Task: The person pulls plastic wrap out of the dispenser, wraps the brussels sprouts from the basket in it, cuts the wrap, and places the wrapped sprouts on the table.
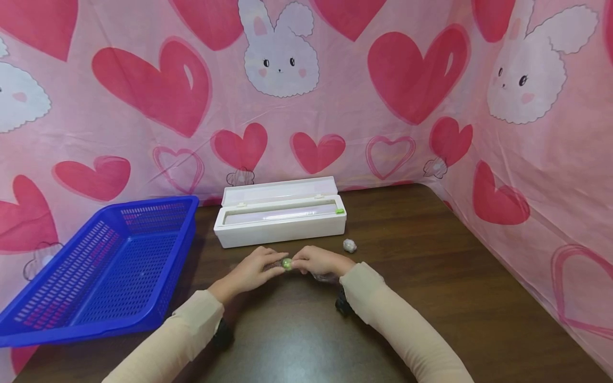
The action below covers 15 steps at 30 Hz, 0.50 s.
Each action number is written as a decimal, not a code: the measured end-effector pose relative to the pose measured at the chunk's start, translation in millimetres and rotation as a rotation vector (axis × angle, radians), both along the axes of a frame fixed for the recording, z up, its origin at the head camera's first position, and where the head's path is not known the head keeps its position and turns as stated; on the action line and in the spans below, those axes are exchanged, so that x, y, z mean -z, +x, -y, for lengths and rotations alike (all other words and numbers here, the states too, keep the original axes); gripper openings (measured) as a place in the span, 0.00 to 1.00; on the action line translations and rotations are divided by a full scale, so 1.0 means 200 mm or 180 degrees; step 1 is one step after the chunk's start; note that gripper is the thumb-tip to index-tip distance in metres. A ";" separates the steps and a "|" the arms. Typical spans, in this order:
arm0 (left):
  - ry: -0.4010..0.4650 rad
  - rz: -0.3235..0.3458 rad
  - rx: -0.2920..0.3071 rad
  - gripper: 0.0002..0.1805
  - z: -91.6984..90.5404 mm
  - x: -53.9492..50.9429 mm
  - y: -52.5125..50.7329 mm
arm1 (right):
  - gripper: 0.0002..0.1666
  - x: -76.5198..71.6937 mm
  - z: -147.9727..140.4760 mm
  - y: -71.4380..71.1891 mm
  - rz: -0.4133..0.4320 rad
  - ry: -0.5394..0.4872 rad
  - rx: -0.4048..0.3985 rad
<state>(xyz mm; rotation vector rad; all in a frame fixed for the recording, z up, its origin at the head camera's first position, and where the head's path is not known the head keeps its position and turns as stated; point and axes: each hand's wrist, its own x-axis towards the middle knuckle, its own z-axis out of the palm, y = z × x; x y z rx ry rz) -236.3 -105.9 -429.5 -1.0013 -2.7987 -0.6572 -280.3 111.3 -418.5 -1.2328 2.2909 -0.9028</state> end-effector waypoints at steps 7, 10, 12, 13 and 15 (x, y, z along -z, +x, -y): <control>0.0003 0.0017 -0.0064 0.18 -0.01 -0.01 0.01 | 0.16 0.01 0.00 0.00 0.0189 0.0087 -0.0026; -0.0040 -0.0014 -0.0044 0.17 -0.01 0.00 0.01 | 0.13 0.01 -0.01 0.00 0.0235 0.0108 -0.0090; -0.0058 -0.0087 -0.0031 0.16 0.00 0.00 0.00 | 0.12 0.02 -0.01 0.00 0.0201 0.0122 -0.0100; -0.0056 -0.0125 -0.0031 0.15 0.00 0.00 0.00 | 0.12 0.02 -0.01 0.00 0.0179 0.0138 -0.0086; -0.0031 -0.0177 -0.0040 0.12 0.00 0.01 -0.01 | 0.14 0.02 -0.01 0.00 0.0153 0.0184 -0.0074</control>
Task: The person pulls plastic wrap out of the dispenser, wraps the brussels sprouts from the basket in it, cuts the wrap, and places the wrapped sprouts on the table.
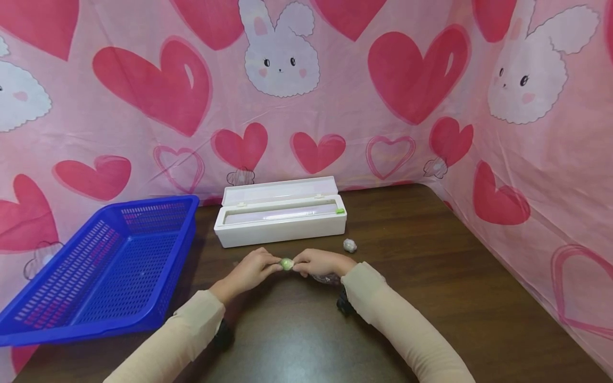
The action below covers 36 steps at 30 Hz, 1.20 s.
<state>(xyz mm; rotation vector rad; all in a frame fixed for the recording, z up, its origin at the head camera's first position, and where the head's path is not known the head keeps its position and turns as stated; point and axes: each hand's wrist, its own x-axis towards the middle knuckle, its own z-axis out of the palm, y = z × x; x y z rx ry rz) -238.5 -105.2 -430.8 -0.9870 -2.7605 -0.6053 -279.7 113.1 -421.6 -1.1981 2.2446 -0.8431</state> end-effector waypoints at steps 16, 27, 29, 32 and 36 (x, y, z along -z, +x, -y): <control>-0.0020 -0.0121 0.0056 0.06 0.01 0.02 -0.01 | 0.11 0.01 -0.01 -0.01 -0.0504 -0.0278 0.0197; 0.0189 -0.0310 0.0158 0.06 0.01 0.00 0.00 | 0.11 0.02 0.00 -0.01 -0.0544 -0.0545 0.0116; 0.0197 -0.0253 0.0133 0.06 0.02 0.00 -0.01 | 0.12 0.02 -0.01 -0.01 -0.0516 -0.0552 0.0148; 0.0157 -0.0182 0.0086 0.06 0.02 0.01 -0.01 | 0.12 0.03 -0.01 -0.01 -0.0405 -0.0545 0.0211; -0.0018 -0.0180 0.0013 0.07 0.02 0.01 -0.01 | 0.12 0.03 0.00 -0.01 -0.0180 -0.0522 0.0273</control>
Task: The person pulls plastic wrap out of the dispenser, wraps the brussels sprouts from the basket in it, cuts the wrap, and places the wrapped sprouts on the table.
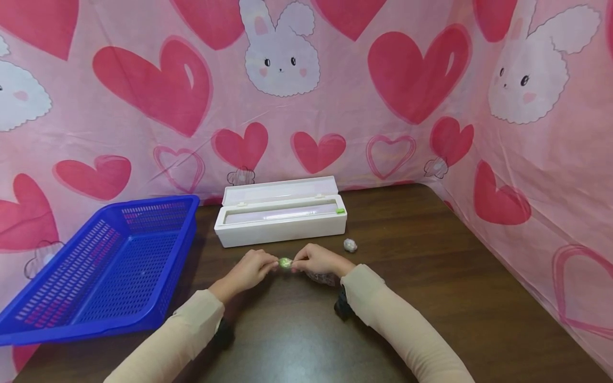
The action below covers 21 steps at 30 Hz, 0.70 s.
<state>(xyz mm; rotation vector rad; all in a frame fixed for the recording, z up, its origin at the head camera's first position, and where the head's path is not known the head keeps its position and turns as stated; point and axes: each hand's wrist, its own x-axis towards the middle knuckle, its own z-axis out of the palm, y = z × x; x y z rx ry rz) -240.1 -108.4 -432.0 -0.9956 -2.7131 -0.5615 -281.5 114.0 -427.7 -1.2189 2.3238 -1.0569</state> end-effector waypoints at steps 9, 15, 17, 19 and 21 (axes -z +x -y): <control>0.0212 -0.0006 -0.0257 0.17 0.00 -0.03 0.01 | 0.14 0.00 0.01 0.01 0.0293 0.0005 0.0030; 0.0693 -0.0011 -0.0298 0.13 -0.01 -0.05 0.01 | 0.13 -0.05 0.00 0.04 0.0403 0.0001 0.0088; 0.0832 0.0022 -0.0309 0.11 -0.01 -0.05 0.01 | 0.13 -0.03 0.00 0.02 0.0423 0.0020 0.0120; 0.0994 0.0085 -0.0339 0.10 -0.02 -0.05 0.01 | 0.13 0.01 -0.01 0.00 0.0460 0.0043 0.0163; 0.1158 0.0159 -0.0372 0.09 -0.02 -0.05 0.01 | 0.13 0.01 -0.01 0.00 0.0495 0.0082 0.0224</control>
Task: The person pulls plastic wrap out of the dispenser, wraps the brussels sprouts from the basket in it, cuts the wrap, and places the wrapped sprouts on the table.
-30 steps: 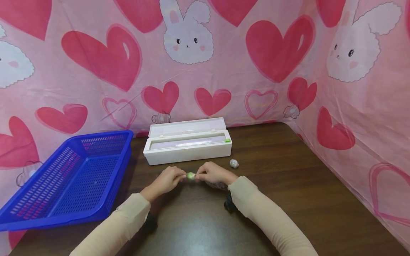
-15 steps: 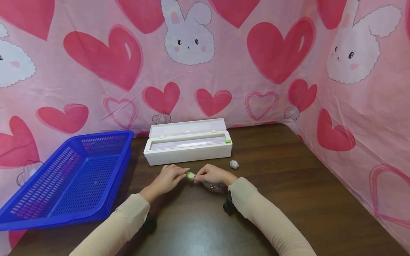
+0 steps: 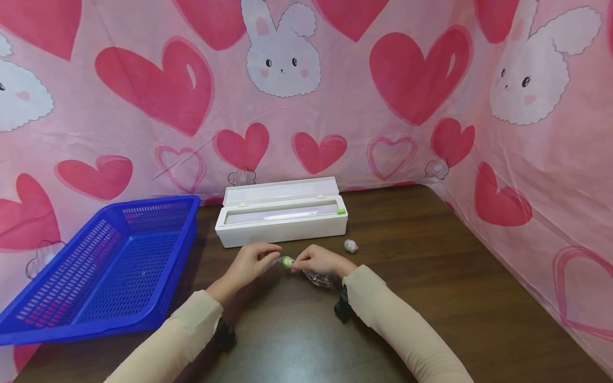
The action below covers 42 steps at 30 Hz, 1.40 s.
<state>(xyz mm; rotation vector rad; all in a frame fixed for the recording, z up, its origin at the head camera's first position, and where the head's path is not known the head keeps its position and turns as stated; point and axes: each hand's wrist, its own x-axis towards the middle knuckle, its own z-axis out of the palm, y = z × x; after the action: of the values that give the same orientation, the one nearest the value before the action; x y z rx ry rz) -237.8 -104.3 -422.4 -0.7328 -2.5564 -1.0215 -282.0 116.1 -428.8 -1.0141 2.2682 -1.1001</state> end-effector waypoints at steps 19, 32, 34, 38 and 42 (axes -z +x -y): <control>0.1824 0.1801 -0.0112 0.17 -0.04 0.00 0.02 | 0.18 0.00 -0.03 0.01 0.0604 -0.0466 0.0536; 0.2478 0.2718 -0.0369 0.22 -0.02 0.08 0.00 | 0.19 0.02 0.00 0.04 0.1068 -0.0678 0.0407; 0.2567 0.2751 -0.0388 0.22 -0.03 0.08 0.00 | 0.19 0.02 0.01 0.04 0.1161 -0.0717 0.0395; 0.2650 0.2749 -0.0358 0.23 -0.04 0.08 -0.01 | 0.19 0.03 0.02 0.05 0.1401 -0.0830 0.0334; 0.2685 0.2737 -0.0354 0.22 -0.04 0.09 -0.02 | 0.20 0.03 0.03 0.06 0.1604 -0.0908 0.0290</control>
<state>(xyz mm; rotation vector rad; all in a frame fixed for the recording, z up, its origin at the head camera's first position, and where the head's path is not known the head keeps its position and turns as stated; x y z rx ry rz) -241.4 -95.6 -440.2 0.1304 -2.2538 -2.5165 -269.1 109.8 -434.0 -0.6364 1.7994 -1.5487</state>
